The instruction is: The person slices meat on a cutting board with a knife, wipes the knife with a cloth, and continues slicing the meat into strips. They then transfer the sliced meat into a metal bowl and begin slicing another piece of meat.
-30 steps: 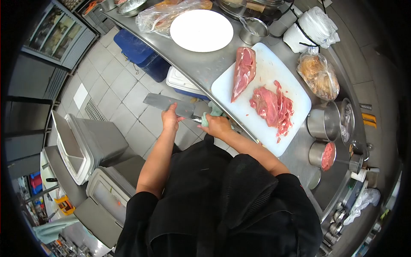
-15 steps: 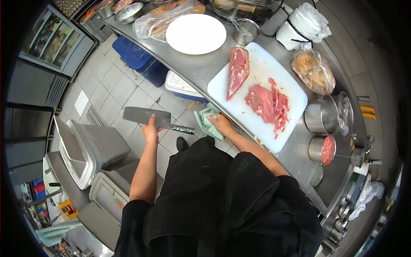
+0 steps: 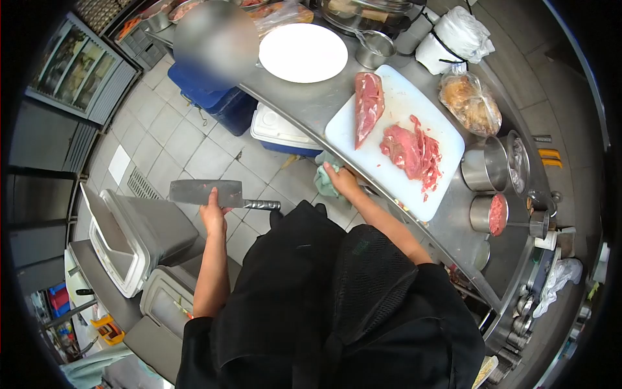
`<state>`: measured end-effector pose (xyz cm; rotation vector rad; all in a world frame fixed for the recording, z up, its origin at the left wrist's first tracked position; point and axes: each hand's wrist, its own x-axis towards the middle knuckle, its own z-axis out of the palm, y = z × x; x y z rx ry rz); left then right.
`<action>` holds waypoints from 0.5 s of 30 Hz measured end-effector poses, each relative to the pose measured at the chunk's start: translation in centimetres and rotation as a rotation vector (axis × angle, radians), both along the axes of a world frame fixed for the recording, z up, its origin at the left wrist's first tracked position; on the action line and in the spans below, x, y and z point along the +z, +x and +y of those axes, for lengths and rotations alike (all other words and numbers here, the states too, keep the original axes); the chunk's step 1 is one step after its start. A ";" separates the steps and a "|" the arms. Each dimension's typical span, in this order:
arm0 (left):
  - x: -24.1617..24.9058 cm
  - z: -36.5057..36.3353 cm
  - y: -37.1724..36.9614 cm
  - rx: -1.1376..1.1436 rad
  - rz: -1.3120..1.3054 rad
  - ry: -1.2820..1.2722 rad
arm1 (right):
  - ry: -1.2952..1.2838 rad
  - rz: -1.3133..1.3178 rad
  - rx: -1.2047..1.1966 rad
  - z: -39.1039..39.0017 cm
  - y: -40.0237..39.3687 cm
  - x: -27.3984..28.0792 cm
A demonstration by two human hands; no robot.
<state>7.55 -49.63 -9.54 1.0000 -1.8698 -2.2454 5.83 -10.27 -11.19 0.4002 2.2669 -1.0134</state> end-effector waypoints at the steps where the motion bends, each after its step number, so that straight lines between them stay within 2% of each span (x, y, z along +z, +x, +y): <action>1: 0.5 0.1 -0.4 -0.010 0.015 0.007 | -0.004 0.001 0.005 -1.0 0.0 1.9; 3: 1.5 0.6 -1.1 -0.023 0.029 0.011 | 0.269 0.141 0.353 -3.1 0.9 4.7; 4: 2.2 1.1 -1.6 -0.036 0.040 0.033 | 0.283 0.323 0.451 -3.9 1.4 5.8; 5: 2.9 1.8 -2.2 -0.054 0.051 0.057 | 0.290 0.324 0.441 -4.9 1.7 5.8; 7: 4.3 3.9 -3.1 -0.076 0.047 0.091 | 0.077 0.886 0.484 -7.0 2.2 6.2; 11: 6.1 8.3 -4.7 -0.218 0.142 0.193 | 0.075 0.695 0.417 -10.2 1.9 9.0; 13: 8.0 10.0 -5.3 -0.368 0.116 0.216 | 0.159 0.444 0.415 -9.6 1.6 10.4; 14: 7.2 9.9 -6.1 -0.445 0.099 0.298 | 0.184 0.446 0.380 -8.7 1.7 11.4; 15: 7.7 10.7 -6.2 -0.482 0.102 0.311 | 0.069 0.341 0.377 -8.1 1.9 13.1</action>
